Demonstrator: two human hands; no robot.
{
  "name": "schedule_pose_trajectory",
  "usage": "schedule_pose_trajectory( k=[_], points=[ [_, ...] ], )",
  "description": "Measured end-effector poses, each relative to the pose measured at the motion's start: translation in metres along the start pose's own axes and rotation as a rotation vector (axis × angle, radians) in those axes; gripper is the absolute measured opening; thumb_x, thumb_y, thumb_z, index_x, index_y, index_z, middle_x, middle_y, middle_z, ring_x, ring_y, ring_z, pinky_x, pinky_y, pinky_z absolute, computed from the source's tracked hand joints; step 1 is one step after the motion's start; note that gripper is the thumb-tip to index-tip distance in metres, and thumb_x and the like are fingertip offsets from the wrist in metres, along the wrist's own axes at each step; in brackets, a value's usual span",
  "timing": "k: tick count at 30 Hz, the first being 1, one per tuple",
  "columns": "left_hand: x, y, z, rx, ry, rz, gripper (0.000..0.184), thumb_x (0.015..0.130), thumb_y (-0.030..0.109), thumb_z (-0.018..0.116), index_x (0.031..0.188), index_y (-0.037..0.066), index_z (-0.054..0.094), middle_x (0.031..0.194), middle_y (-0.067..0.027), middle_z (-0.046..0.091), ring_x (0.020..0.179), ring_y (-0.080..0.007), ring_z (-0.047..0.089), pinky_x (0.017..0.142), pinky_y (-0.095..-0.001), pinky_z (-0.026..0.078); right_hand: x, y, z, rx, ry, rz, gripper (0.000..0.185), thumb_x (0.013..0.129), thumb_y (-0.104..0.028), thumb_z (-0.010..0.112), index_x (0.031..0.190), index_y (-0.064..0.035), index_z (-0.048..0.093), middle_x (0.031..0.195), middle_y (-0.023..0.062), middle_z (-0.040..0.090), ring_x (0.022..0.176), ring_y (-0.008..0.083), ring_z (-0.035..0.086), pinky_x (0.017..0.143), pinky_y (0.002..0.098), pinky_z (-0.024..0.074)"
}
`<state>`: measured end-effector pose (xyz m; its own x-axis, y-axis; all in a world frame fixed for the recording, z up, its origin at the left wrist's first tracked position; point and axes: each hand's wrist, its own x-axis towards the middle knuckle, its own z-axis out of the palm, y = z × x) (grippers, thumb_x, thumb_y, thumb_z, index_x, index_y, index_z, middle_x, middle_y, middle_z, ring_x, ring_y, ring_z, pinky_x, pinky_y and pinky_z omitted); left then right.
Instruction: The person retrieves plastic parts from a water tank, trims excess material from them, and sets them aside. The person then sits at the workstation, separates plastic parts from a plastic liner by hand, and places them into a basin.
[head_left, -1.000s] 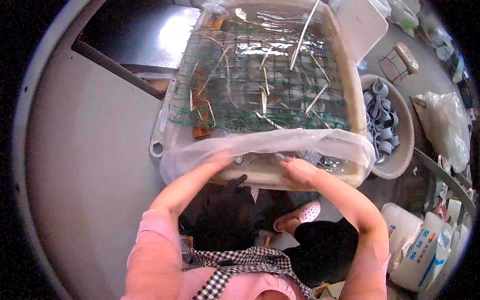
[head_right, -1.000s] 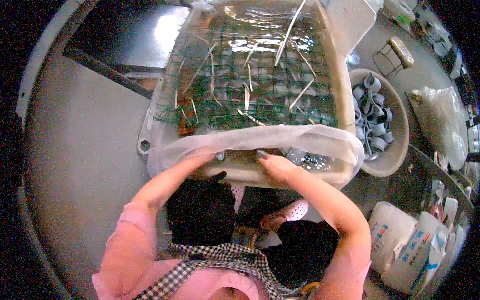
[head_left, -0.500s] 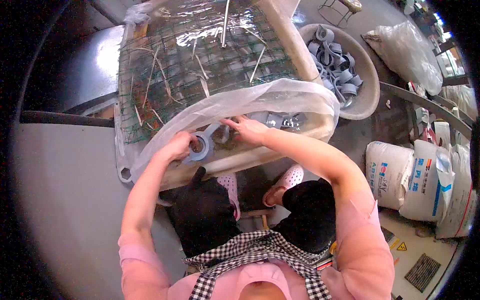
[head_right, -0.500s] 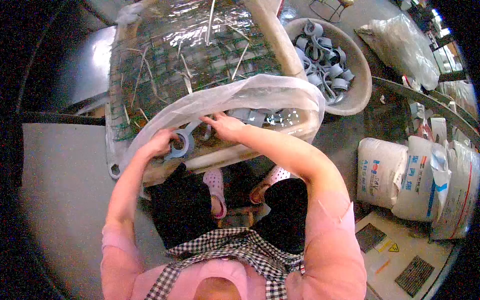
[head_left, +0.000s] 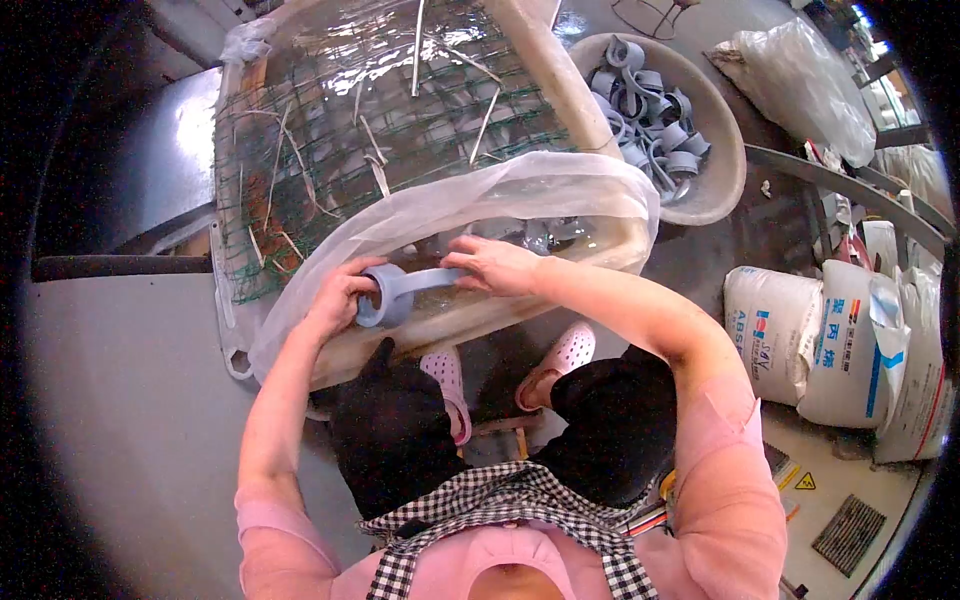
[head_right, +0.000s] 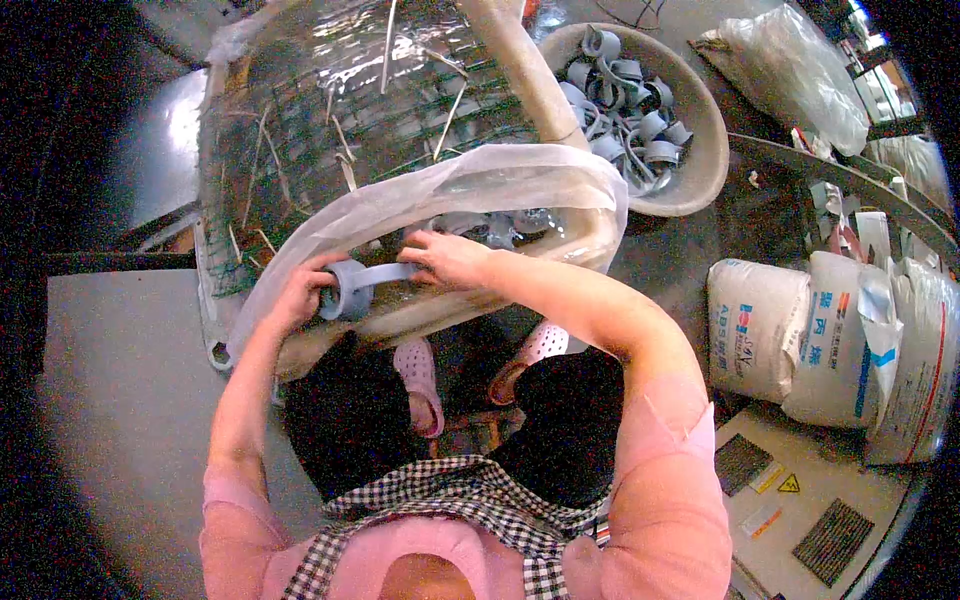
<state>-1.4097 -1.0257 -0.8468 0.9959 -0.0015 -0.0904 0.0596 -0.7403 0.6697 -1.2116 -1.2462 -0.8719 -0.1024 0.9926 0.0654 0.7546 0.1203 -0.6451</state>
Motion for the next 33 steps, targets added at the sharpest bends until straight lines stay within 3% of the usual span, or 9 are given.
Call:
schedule_pose_trajectory(
  k=[7,12,16,19,21,24,29,31,33],
  points=[
    [0.014,-0.003,0.01,-0.361,0.258,-0.261,0.021,0.07,-0.015,0.046,0.075,-0.003,0.062,0.112,-0.0108,0.058,0.102,-0.0184,0.055,0.084,-0.0264,0.043,-0.012,-0.029,-0.014,0.334,0.05,0.221,0.03,0.089,-0.033,0.045,0.095,-0.0036,0.045,0.09,0.021,0.055,0.088,0.038,0.053,0.073,0.0449,0.0435],
    [0.023,-0.007,0.023,-0.604,0.319,-0.262,0.015,0.076,-0.008,0.05,0.085,-0.002,0.061,0.098,-0.0088,0.061,0.091,-0.0158,0.057,0.08,-0.0251,0.044,-0.023,-0.031,-0.043,0.014,0.286,0.462,0.043,0.08,-0.047,0.055,0.087,-0.0054,0.047,0.074,0.0197,0.058,0.071,0.04,0.057,0.06,0.0469,0.045],
    [0.027,0.009,0.022,-0.296,0.165,-0.378,0.015,0.08,0.0,0.053,0.093,-0.001,0.06,0.094,-0.0103,0.061,0.088,-0.0171,0.058,0.079,-0.0261,0.044,-0.063,0.012,-0.084,0.127,0.783,0.709,0.024,0.085,-0.024,0.056,0.095,-0.002,0.056,0.078,0.0221,0.057,0.076,0.0358,0.055,0.065,0.0394,0.0423],
    [0.042,0.019,0.046,-0.056,0.004,-0.201,0.025,0.082,0.012,0.057,0.105,0.003,0.057,0.101,-0.0132,0.061,0.092,-0.0239,0.06,0.08,-0.0324,0.046,-0.111,0.092,-0.129,-0.725,0.953,0.433,0.035,0.081,-0.002,0.05,0.116,-0.0052,0.046,0.072,0.0127,0.05,0.064,0.0306,0.052,0.057,0.0422,0.0414],
    [0.07,0.046,0.059,-0.072,-0.202,-0.235,0.037,0.083,0.02,0.057,0.115,0.004,0.05,0.103,-0.0174,0.06,0.095,-0.03,0.058,0.082,-0.0362,0.045,-0.12,0.112,-0.184,-0.168,1.01,0.969,0.04,0.088,-0.031,0.048,0.107,0.0039,0.046,0.087,0.0165,0.057,0.072,0.0302,0.056,0.061,0.0408,0.0442],
    [0.102,0.035,0.117,-0.061,-0.212,-0.244,0.056,0.081,0.035,0.057,0.125,0.004,0.04,0.107,-0.0255,0.055,0.099,-0.0379,0.054,0.087,-0.0408,0.042,-0.121,0.156,-0.197,-0.816,1.27,0.943,0.041,0.085,-0.031,0.051,0.105,0.0045,0.048,0.094,0.0273,0.049,0.08,0.0457,0.053,0.073,0.0488,0.0436],
    [0.147,0.043,0.145,-0.043,-0.329,-0.437,0.065,0.075,0.038,0.063,0.124,0.001,0.041,0.11,-0.0269,0.053,0.101,-0.0375,0.053,0.088,-0.0407,0.041,-0.093,0.051,-0.154,-0.289,-0.128,0.509,0.024,0.079,-0.023,0.056,0.089,-0.0029,0.063,0.082,0.018,0.062,0.08,0.0327,0.06,0.073,0.0419,0.0458],
    [0.149,0.04,0.147,-0.037,-0.32,-0.443,0.069,0.071,0.037,0.067,0.123,-0.001,0.041,0.108,-0.0257,0.055,0.099,-0.0353,0.055,0.086,-0.039,0.042,-0.074,0.017,-0.091,0.077,-0.254,0.648,0.022,0.074,-0.022,0.062,0.081,-0.0011,0.064,0.071,0.0173,0.062,0.077,0.0311,0.061,0.076,0.0408,0.0461],
    [0.15,0.044,0.134,-0.16,-0.342,-0.433,0.077,0.06,0.041,0.075,0.118,0.0,0.045,0.103,-0.0239,0.058,0.097,-0.0322,0.056,0.083,-0.0373,0.043,-0.075,0.044,-0.031,-0.287,-0.325,0.588,0.05,0.071,-0.027,0.066,0.116,-0.009,0.052,0.114,0.021,0.052,0.104,0.0345,0.052,0.087,0.0425,0.0413]
  ],
)
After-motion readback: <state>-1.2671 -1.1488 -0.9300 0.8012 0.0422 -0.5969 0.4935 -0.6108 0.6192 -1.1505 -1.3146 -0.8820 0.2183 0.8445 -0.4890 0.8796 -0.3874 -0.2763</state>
